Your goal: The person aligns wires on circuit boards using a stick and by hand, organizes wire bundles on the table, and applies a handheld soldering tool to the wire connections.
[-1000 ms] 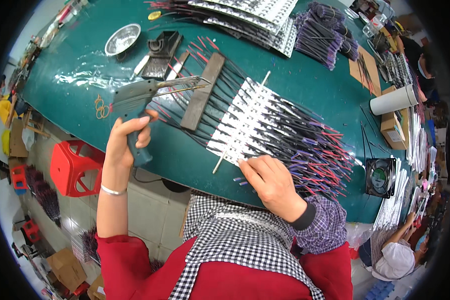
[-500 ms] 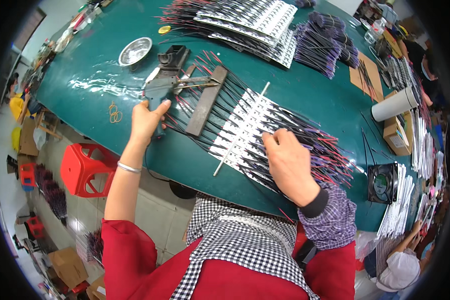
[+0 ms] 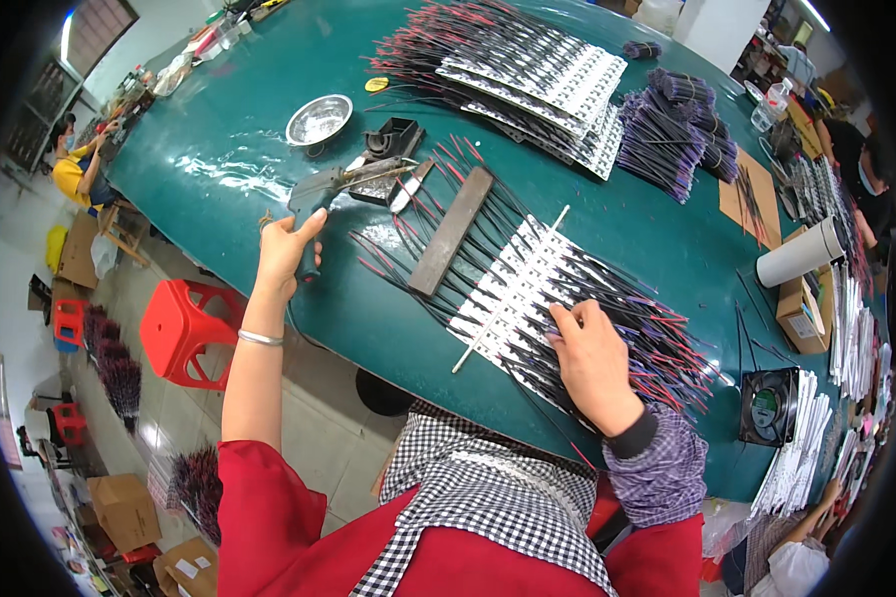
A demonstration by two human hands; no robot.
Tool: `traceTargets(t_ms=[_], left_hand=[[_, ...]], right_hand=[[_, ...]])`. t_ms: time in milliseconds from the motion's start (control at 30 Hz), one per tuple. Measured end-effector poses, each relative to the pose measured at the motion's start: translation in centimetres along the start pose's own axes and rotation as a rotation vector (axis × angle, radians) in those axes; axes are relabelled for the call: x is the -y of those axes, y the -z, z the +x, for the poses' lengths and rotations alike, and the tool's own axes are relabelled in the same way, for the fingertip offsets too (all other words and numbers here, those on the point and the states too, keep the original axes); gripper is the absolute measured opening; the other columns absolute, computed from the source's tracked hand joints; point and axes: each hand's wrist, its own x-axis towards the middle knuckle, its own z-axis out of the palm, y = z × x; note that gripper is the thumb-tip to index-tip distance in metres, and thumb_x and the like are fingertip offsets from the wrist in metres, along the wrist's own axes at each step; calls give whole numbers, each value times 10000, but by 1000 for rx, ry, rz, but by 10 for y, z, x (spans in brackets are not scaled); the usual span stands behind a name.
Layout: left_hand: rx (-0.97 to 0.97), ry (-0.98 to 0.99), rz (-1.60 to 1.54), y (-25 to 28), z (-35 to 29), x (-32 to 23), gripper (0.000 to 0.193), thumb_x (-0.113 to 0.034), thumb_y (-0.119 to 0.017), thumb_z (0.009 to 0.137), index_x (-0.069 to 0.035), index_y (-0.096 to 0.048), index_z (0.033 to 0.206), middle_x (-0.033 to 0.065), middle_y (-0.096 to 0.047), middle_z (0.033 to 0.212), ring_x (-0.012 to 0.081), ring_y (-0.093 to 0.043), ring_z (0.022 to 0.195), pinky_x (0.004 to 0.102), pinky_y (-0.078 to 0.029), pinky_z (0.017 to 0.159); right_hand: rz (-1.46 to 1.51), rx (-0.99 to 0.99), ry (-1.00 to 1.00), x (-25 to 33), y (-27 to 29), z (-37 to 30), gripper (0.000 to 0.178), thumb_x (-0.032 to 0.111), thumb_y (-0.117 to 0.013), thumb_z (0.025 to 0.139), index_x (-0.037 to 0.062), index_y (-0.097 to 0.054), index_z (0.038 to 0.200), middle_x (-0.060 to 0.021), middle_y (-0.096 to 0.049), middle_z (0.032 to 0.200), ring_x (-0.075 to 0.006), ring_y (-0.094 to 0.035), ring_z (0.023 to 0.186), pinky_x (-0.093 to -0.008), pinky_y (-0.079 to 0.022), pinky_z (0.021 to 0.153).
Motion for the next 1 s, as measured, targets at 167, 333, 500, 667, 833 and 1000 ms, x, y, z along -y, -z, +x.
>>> traceTargets(t_ms=[167, 333, 500, 667, 833, 1000], left_hand=[[-64, 10, -101, 16, -8, 4, 294, -269, -785, 882, -13, -642, 876, 25, -602, 716, 95, -556, 520, 232, -455, 445], [-77, 27, -238, 36, -20, 9, 261, -242, -757, 908, -2, -653, 913, 19, -601, 748, 100, -560, 544, 238, -440, 445], [-70, 10, -135, 49, -42, 5, 255, -234, -741, 920, 4, -654, 938, 15, -593, 766, 88, -552, 554, 234, -438, 442], [-117, 69, -275, 97, -50, 26, 287, -259, -736, 922, 14, -659, 966, 39, -609, 803, 95, -566, 581, 231, -442, 448], [-101, 48, -328, 69, -32, 15, 289, -268, -742, 918, 5, -651, 934, 42, -608, 799, 96, -562, 574, 229, -438, 447], [18, -9, -150, 24, -12, -1, 254, -225, -768, 888, -3, -645, 909, 15, -596, 717, 90, -543, 528, 242, -441, 441]], right_hand=[[-90, 81, 104, 13, 85, 25, 373, 15, -647, 775, 37, -623, 1147, -138, -530, 985, -310, -593, 916, -413, -508, 717], [-321, -32, 642, 47, 14, 120, 190, 112, -631, 770, 33, -623, 943, -75, -500, 981, -182, -549, 856, -249, -520, 597], [-397, 71, 866, 34, -61, 170, 161, 151, -605, 830, 64, -615, 964, -23, -516, 990, -154, -540, 914, -257, -506, 610], [-380, 42, 1056, 40, -65, 184, 107, 158, -591, 840, 69, -597, 899, -2, -534, 891, -146, -548, 888, -245, -479, 577], [-380, -168, 1060, 50, -83, 214, 127, 185, -605, 841, 68, -651, 824, -13, -561, 887, -174, -563, 887, -261, -493, 620], [-349, -253, 743, 55, -62, 157, 119, 181, -618, 721, 72, -622, 769, -30, -500, 831, -159, -540, 804, -250, -463, 530]])
